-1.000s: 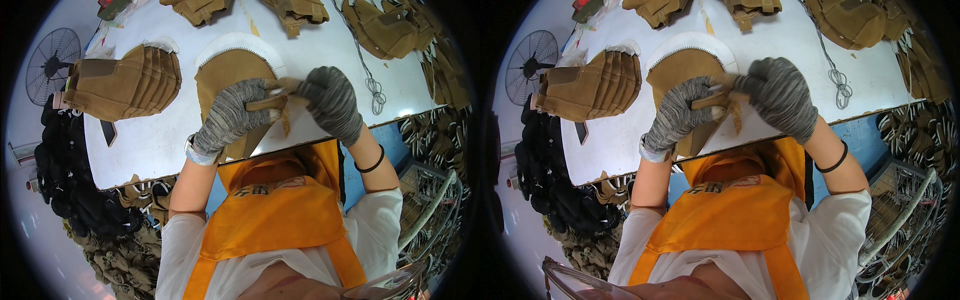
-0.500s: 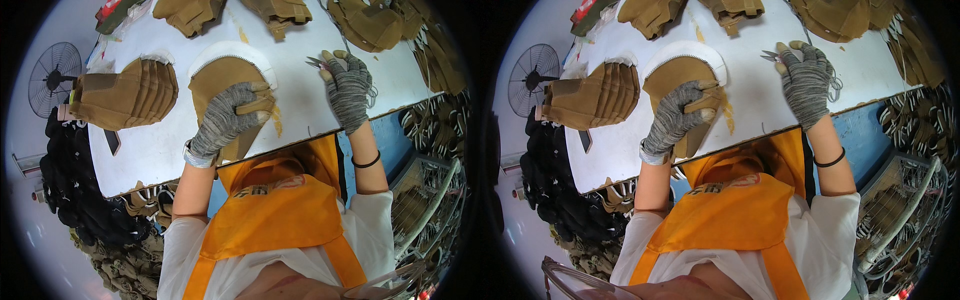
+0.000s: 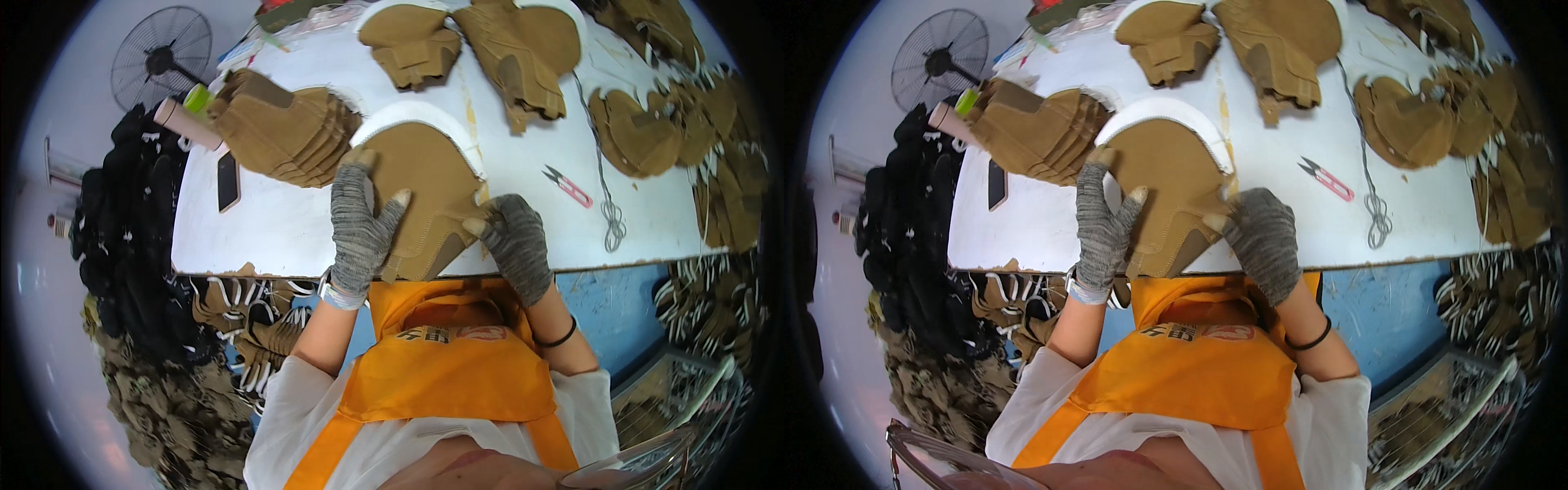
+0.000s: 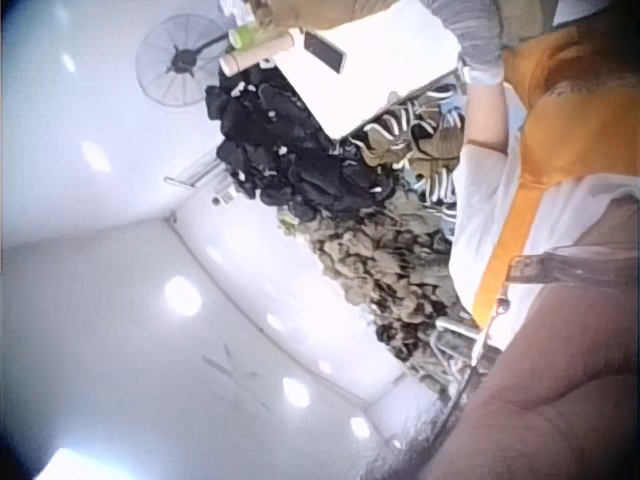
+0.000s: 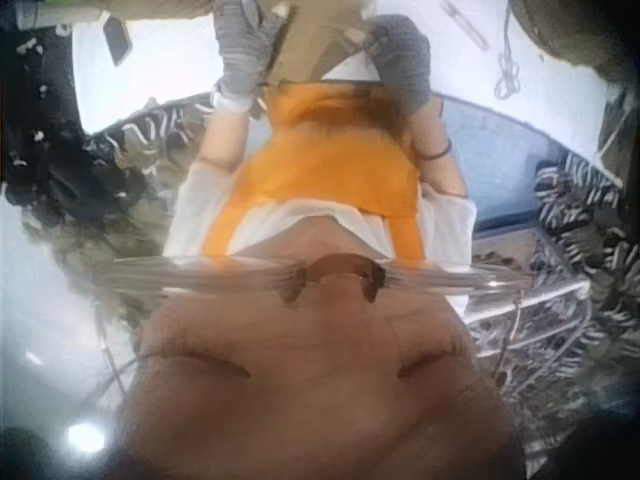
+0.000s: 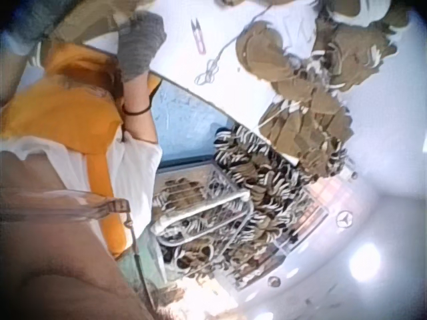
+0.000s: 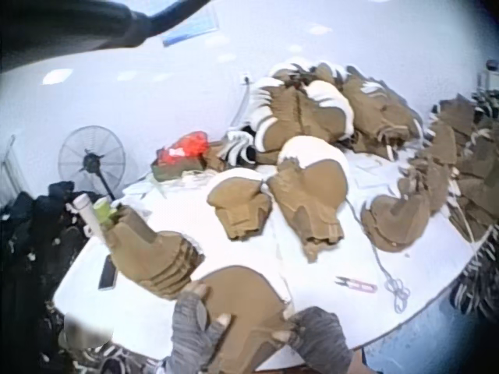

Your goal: The person picks up various brown boot upper components from a table, turns them over, and uses a small nipper to trim loose threads or excess material.

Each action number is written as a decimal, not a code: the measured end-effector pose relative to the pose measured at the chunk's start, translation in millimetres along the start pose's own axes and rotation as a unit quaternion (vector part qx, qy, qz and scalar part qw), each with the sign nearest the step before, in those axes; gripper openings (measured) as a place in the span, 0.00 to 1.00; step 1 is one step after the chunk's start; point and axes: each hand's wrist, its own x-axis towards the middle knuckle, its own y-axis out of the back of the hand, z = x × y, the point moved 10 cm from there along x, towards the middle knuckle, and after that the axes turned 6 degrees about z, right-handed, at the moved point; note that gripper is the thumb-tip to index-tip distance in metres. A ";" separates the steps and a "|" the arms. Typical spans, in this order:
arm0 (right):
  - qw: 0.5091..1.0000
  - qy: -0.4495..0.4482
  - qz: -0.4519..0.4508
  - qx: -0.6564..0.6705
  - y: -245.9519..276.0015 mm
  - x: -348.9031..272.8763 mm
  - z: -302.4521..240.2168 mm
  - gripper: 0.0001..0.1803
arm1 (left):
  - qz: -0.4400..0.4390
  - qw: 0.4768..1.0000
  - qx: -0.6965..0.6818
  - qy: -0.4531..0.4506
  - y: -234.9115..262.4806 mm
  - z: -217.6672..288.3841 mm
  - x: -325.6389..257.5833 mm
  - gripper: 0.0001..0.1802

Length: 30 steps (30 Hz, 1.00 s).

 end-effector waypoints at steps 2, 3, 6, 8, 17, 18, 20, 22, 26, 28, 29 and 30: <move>0.998 0.025 0.032 0.037 0.3 -2.2 -14.6 0.20 | -0.020 0.982 -0.155 0.107 -5.8 -23.0 -11.7 0.38; 0.995 -0.003 0.005 0.095 -3.9 -2.8 -16.9 0.19 | -0.024 0.960 -0.233 0.153 -11.0 -29.5 -17.6 0.42; 0.980 0.006 0.050 0.192 0.2 -6.6 -19.9 0.20 | -0.023 0.896 -0.391 0.208 -20.1 -18.0 -24.6 0.54; 0.970 0.003 0.061 0.236 13.1 -7.8 -31.8 0.22 | -0.033 0.884 -0.428 0.185 -33.2 -5.8 -14.7 0.58; 0.955 -0.005 -0.093 0.280 13.2 41.9 -63.2 0.32 | -0.151 0.844 -0.481 0.184 31.7 -1.0 10.9 0.45; 0.924 -0.037 -0.071 0.373 11.0 49.6 -76.3 0.32 | -0.170 0.855 -0.459 0.173 32.2 -6.9 11.0 0.44; 0.939 0.022 -0.076 0.334 -10.6 63.0 -112.2 0.30 | -0.101 0.886 -0.434 0.125 59.6 0.1 21.9 0.37; 0.912 0.000 -0.115 0.395 -48.1 79.8 -115.4 0.29 | 0.012 0.896 -0.436 0.077 97.9 11.6 40.1 0.34; 0.936 0.266 -0.143 0.183 -91.9 133.2 -172.8 0.27 | 0.059 0.957 -0.266 0.095 185.5 9.8 95.0 0.28; 0.887 0.449 -0.095 -0.049 -118.7 144.0 -226.7 0.27 | 0.108 0.944 -0.306 -0.053 230.1 -2.5 116.8 0.22; 0.854 0.496 -0.077 -0.136 -124.7 146.2 -255.4 0.25 | 0.118 0.939 -0.320 0.034 235.2 -14.2 129.2 0.19; 0.915 0.364 -0.174 0.004 -141.3 171.0 -251.0 0.22 | 0.123 0.926 -0.335 0.121 233.2 -29.0 142.1 0.17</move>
